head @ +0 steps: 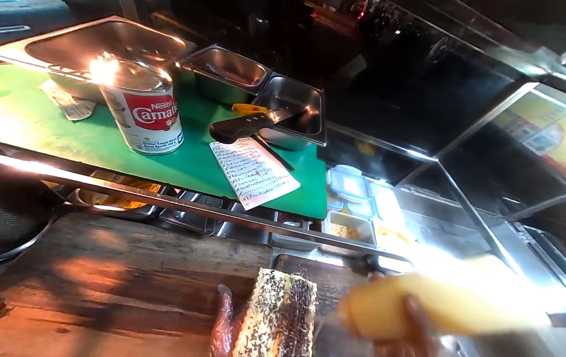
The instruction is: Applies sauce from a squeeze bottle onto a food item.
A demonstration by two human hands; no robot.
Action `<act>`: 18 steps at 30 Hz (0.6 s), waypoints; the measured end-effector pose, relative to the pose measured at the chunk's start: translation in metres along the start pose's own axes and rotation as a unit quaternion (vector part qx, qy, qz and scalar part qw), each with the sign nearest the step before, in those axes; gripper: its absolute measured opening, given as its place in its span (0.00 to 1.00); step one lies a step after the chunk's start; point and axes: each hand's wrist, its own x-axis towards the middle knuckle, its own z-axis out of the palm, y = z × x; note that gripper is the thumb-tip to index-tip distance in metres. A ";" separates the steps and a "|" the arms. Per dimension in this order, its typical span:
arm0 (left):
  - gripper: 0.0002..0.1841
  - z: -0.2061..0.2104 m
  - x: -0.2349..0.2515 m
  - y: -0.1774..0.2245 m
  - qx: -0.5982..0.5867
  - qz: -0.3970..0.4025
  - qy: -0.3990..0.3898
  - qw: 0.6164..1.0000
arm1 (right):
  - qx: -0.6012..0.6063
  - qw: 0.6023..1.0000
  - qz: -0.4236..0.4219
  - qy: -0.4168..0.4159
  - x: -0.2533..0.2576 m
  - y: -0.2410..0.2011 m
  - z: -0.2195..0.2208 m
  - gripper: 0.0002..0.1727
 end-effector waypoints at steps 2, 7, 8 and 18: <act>0.46 -0.029 0.009 -0.002 -0.026 0.017 -0.045 0.999 | 0.013 0.999 0.002 0.042 0.015 0.019 0.009 0.32; 0.48 -0.010 0.002 0.001 0.008 0.024 -0.017 1.000 | 0.126 0.962 0.175 0.166 -0.037 0.049 -0.018 0.20; 0.50 -0.002 -0.001 0.002 0.022 0.023 -0.031 0.999 | 0.171 0.942 0.223 0.185 -0.044 0.052 -0.029 0.22; 0.52 0.097 0.002 -0.096 0.974 0.087 -0.019 0.208 | 0.288 0.895 0.310 0.141 -0.059 0.016 -0.131 0.24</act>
